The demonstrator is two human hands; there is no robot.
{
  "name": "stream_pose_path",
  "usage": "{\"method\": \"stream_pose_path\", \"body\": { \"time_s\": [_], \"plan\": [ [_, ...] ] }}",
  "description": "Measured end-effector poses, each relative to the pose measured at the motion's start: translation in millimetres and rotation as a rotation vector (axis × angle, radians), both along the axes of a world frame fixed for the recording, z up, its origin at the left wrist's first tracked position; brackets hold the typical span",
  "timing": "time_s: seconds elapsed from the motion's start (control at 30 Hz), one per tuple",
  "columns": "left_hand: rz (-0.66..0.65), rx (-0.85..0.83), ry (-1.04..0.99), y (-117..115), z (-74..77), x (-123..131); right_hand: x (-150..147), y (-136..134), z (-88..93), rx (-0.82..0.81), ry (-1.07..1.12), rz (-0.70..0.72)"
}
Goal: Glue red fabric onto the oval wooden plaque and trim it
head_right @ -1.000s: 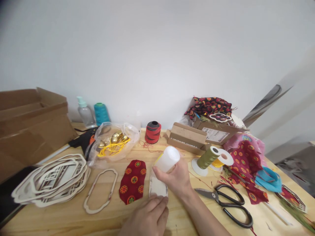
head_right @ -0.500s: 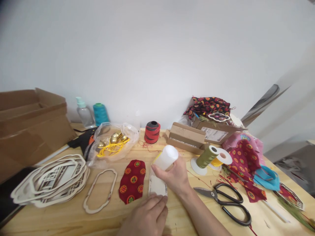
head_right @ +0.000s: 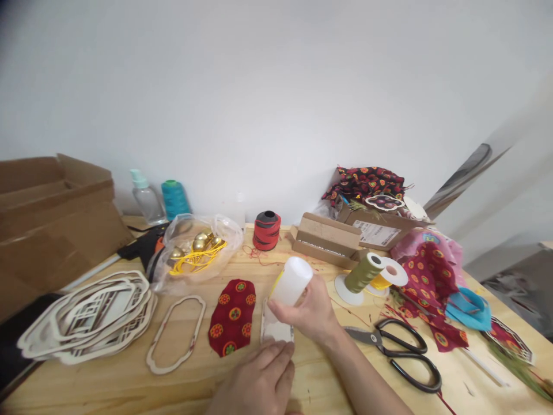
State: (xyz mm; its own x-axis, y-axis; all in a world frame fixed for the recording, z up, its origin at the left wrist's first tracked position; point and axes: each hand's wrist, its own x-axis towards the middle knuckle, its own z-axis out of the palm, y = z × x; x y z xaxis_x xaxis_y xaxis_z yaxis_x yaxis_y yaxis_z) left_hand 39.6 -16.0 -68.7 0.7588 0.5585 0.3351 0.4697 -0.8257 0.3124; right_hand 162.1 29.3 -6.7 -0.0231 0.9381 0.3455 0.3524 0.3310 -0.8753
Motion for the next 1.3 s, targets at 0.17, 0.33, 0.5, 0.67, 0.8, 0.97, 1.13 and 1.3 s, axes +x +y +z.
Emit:
{"method": "stream_pose_path", "body": {
  "time_s": [0.17, 0.33, 0.5, 0.67, 0.8, 0.97, 1.13, 1.3],
  "plan": [
    [-0.015, -0.11, 0.027, 0.8, 4.4, -2.4, 2.2, 0.6, -5.4, 0.086, -0.087, -0.102],
    [-0.037, -0.144, 0.059, 2.3, 9.8, -2.6, 2.9, 0.8, -7.1, 0.104, -0.114, -0.086],
    [-0.044, -0.19, 0.116, 2.7, 18.1, -2.7, 3.4, 0.8, -8.2, 0.085, -0.1, -0.106],
    [-0.047, -0.28, 0.206, 5.0, 35.3, -2.7, 2.7, 0.5, -6.8, 0.047, -0.032, -0.007],
    [-0.029, -0.331, 0.24, 6.6, 43.3, -2.2, 1.8, -0.2, -4.8, 0.062, -0.028, -0.055],
    [-0.049, -0.267, 0.199, 4.7, 31.7, -1.8, 0.1, -1.1, -1.3, 0.049, 0.001, -0.129],
    [-0.142, -0.047, 0.009, 10.3, 30.9, -9.4, 9.1, -0.1, 1.3, 0.128, 0.073, -0.401],
    [0.173, -0.219, -0.22, 45.3, 53.6, -39.5, 27.9, -1.8, 3.9, 0.219, 0.141, -0.54]
  ]
}}
